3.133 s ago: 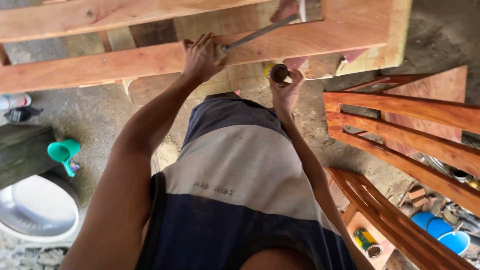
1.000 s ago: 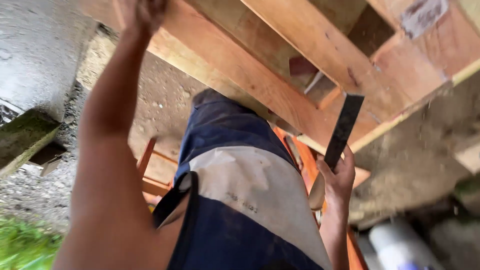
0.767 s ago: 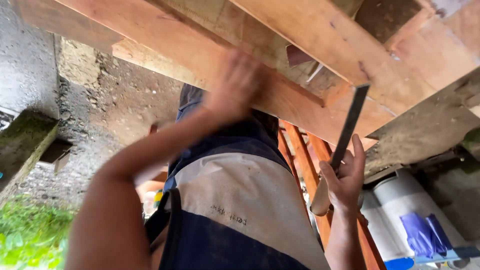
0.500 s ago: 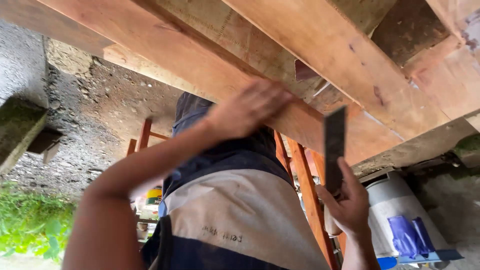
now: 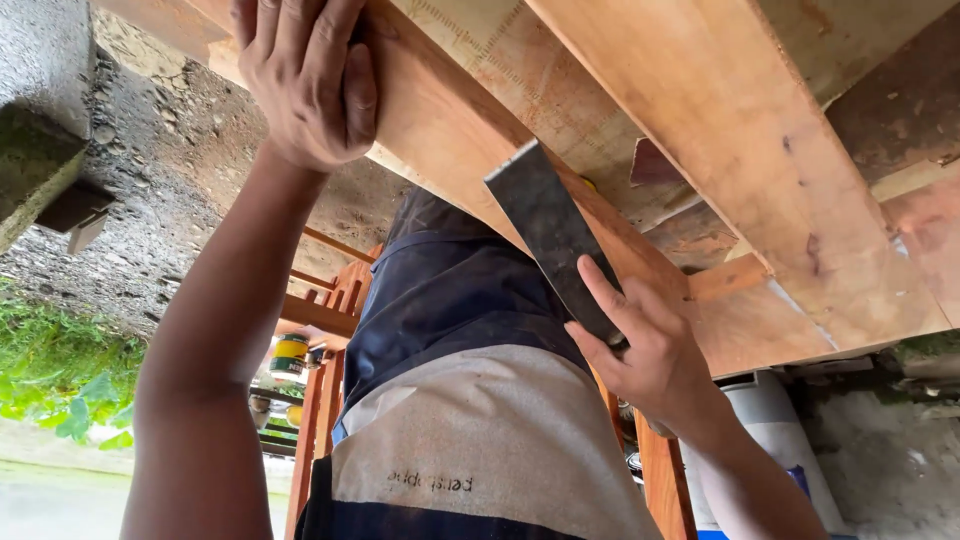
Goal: The person sands a wooden frame using a sanding block and then uses a chisel to smooth the edges. The person alternates between sanding and chiseling different sections of the frame.
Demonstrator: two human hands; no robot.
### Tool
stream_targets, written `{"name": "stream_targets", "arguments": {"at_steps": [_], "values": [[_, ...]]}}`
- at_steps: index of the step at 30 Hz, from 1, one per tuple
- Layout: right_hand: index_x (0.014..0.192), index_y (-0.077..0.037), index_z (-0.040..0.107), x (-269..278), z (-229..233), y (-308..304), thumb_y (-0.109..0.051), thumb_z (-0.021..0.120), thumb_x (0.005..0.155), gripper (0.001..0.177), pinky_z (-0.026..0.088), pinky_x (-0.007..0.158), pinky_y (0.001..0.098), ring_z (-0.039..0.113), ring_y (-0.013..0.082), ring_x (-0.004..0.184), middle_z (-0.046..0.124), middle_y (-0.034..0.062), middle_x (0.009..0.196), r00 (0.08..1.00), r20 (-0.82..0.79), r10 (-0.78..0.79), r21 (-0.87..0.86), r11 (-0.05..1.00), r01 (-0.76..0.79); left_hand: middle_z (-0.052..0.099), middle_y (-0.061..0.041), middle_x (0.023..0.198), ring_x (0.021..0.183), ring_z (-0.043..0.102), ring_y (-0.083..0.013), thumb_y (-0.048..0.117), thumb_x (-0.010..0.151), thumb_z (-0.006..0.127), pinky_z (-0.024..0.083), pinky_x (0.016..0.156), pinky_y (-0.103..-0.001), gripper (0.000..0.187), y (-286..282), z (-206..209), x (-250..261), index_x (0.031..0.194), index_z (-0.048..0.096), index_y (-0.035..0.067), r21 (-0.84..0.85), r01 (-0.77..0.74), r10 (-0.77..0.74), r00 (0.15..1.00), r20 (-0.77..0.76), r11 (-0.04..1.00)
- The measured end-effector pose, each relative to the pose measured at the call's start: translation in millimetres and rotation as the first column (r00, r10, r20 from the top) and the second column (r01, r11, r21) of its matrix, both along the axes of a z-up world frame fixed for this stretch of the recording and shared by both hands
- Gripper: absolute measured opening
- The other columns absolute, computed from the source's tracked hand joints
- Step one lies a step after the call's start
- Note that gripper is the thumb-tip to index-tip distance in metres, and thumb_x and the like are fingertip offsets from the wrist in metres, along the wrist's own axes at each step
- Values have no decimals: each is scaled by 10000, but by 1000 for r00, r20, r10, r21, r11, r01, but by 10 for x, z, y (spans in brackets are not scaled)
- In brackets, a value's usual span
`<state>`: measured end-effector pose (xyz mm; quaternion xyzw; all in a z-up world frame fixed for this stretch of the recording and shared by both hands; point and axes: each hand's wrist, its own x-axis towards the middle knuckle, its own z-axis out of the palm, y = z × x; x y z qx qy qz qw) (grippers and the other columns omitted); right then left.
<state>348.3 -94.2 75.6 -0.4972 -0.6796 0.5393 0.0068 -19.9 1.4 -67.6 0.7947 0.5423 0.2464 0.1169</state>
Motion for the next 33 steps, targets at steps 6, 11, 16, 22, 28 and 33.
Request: {"name": "stream_targets", "arguments": {"at_steps": [6,11,16,22,28,33], "values": [[1503,-21,519,-25,33,45,-135,803,923,656,407,630,296,361,164,669,319,12,769,1000,-5,17,-13,1000,-17,697,-272,1135,1077,670,-406,206,1076,405,370,1020,-478,446,-47,-36,-35,1225,710,-82,-22,19,-19,999,27,1000],[1512,-43,515,9,41,88,-135,800,919,664,358,574,283,312,152,636,294,5,771,999,0,45,-18,999,-45,684,-269,1160,1092,656,-422,222,1087,370,384,984,-498,473,-4,35,-27,1235,695,-88,-34,39,-38,999,20,999],[1518,-40,504,31,18,98,-119,803,927,667,362,575,287,295,159,645,280,8,781,998,-4,65,2,998,-65,681,-266,1159,1080,649,-426,211,1079,370,377,979,-494,469,7,44,-17,1228,702,-86,-40,29,-28,999,24,999],[1513,-19,501,40,16,138,-131,799,922,672,339,550,291,292,148,630,279,0,770,998,-26,65,-29,997,-66,687,-256,1162,1094,661,-419,219,1090,351,387,978,-499,486,17,61,-14,1232,704,-83,-35,30,-29,999,29,999],[1512,-17,501,44,-19,137,-140,796,927,667,330,537,279,296,137,637,283,-9,770,998,-44,49,-47,998,-51,682,-244,1142,1054,649,-405,207,1079,375,393,957,-495,457,-41,-20,-49,1215,706,-77,-24,26,-26,999,19,999],[1528,-29,488,30,-57,172,-139,788,932,676,380,589,276,336,147,660,319,7,786,997,-57,46,-57,997,-49,693,-235,1122,998,680,-381,195,1078,375,404,940,-477,437,-36,-43,-40,1211,697,-69,28,27,-28,999,22,999]]}}
